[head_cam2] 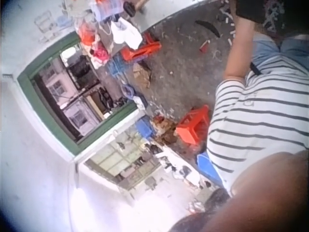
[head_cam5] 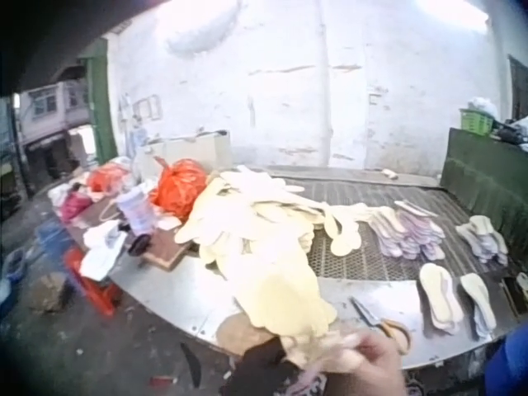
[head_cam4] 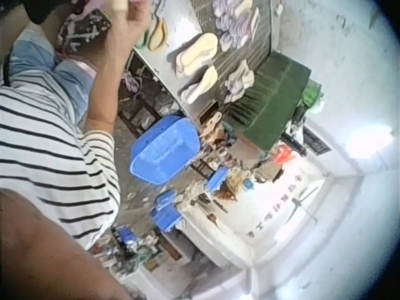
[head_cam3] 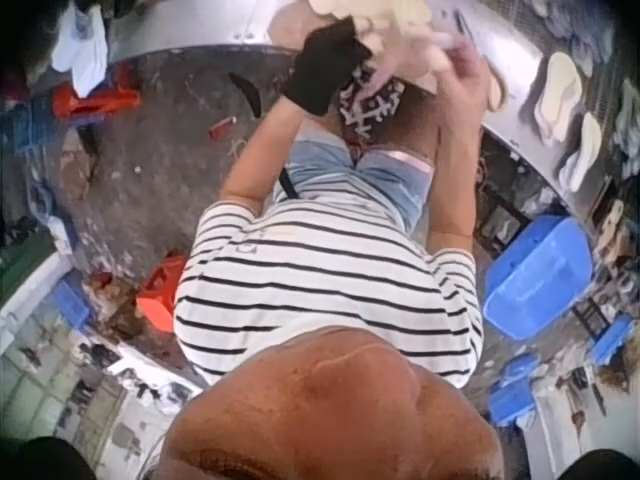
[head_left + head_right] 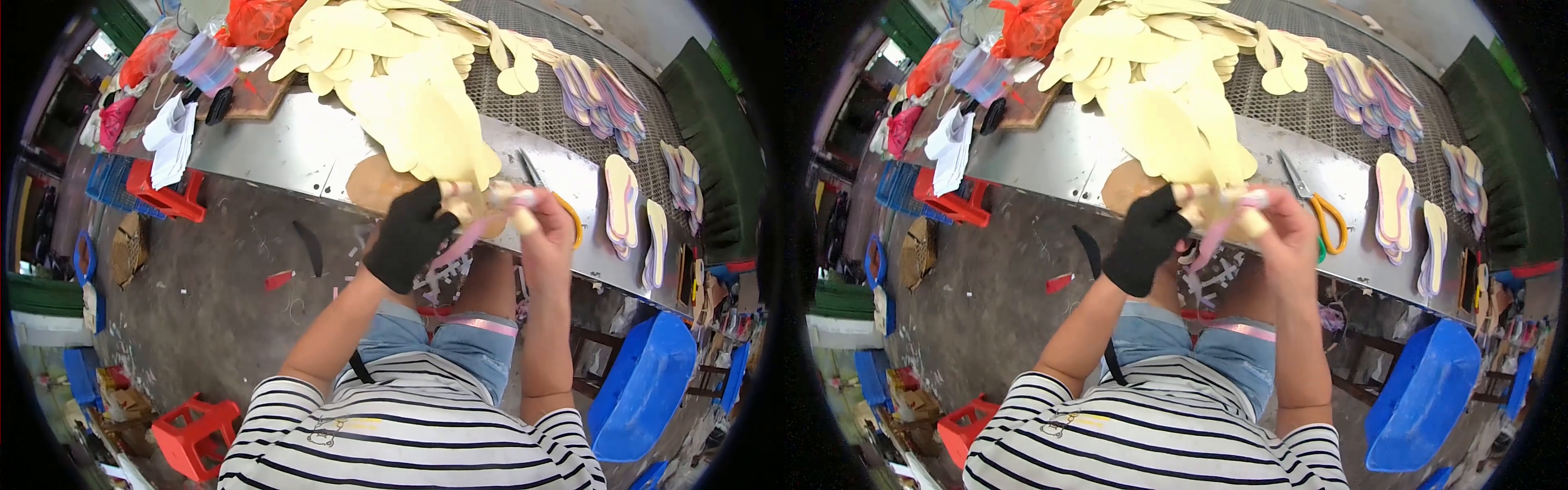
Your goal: Applying decorative or structural colored trim to shoe insoles or outsoles and cutting to length.
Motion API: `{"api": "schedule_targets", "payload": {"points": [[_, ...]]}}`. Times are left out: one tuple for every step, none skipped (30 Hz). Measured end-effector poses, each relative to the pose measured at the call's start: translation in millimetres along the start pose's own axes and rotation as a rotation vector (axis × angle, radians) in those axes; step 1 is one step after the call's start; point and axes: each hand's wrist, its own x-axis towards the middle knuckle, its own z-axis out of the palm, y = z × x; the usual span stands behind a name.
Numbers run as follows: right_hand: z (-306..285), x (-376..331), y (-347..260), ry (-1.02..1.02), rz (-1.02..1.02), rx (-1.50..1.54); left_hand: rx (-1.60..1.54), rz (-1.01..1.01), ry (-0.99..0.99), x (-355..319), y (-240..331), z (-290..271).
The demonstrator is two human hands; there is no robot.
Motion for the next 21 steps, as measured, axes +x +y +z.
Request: {"api": "schedule_targets", "payload": {"points": [[-7,-6,-5,-0.008,0.05,0.127,-0.157,-0.146,0.004,-2,4,-10],[-13,-9,-11,-0.014,0.101,0.254,-0.154,-0.151,0.011,-3,11,-18],[-22,-9,-9,-0.019,0.15,0.299,-0.203,-0.168,-0.01,-2,21,-23],[-23,-9,-5,-0.017,0.149,0.297,-0.253,-0.185,-0.033,-1,26,-25],[-23,-9,-1,0.013,0.188,0.149,-0.252,-0.175,-0.035,-2,25,-23],[-21,-7,0,0.043,0.226,0.0,-0.254,-0.173,-0.038,-3,25,-20],[-6,-7,-6,0.02,0.262,-0.097,-0.254,-0.18,-0.035,-5,23,-17],[5,-6,-13,-0.026,0.323,-0.155,-0.254,-0.187,-0.033,-8,21,-15],[9,-6,-9,-0.095,0.303,-0.168,-0.255,-0.185,-0.036,-9,20,-14],[9,-6,-3,-0.165,0.282,-0.181,-0.263,-0.115,-0.001,-11,18,-12],[9,-6,1,-0.165,0.279,-0.181,-0.27,-0.044,0.036,-11,17,-12],[7,-6,6,-0.146,0.169,-0.195,-0.271,-0.04,0.033,-5,21,-13],[7,-8,9,-0.13,0.061,-0.206,-0.416,0.082,0.291,4,29,-17],[6,-9,8,-0.13,0.059,-0.205,-0.557,0.206,0.552,10,33,-21],[4,-10,7,-0.171,0.054,-0.29,-0.559,0.177,0.515,11,34,-30],[5,-11,6,-0.217,0.046,-0.376,-0.552,0.184,0.528,11,25,-35],[7,-12,6,-0.231,0.041,-0.369,-0.307,0.241,0.403,11,5,-39],[8,-12,6,-0.222,0.033,-0.384,-0.065,0.29,0.267,14,9,-41],[9,-13,7,-0.211,0.025,-0.398,-0.594,0.134,0.22,15,14,-35],[9,-13,7,-0.199,0.017,-0.413,-0.591,0.138,0.222,13,21,-35],[8,-14,3,-0.141,-0.02,-0.341,-0.624,0.044,0.246,9,26,-34]]}}
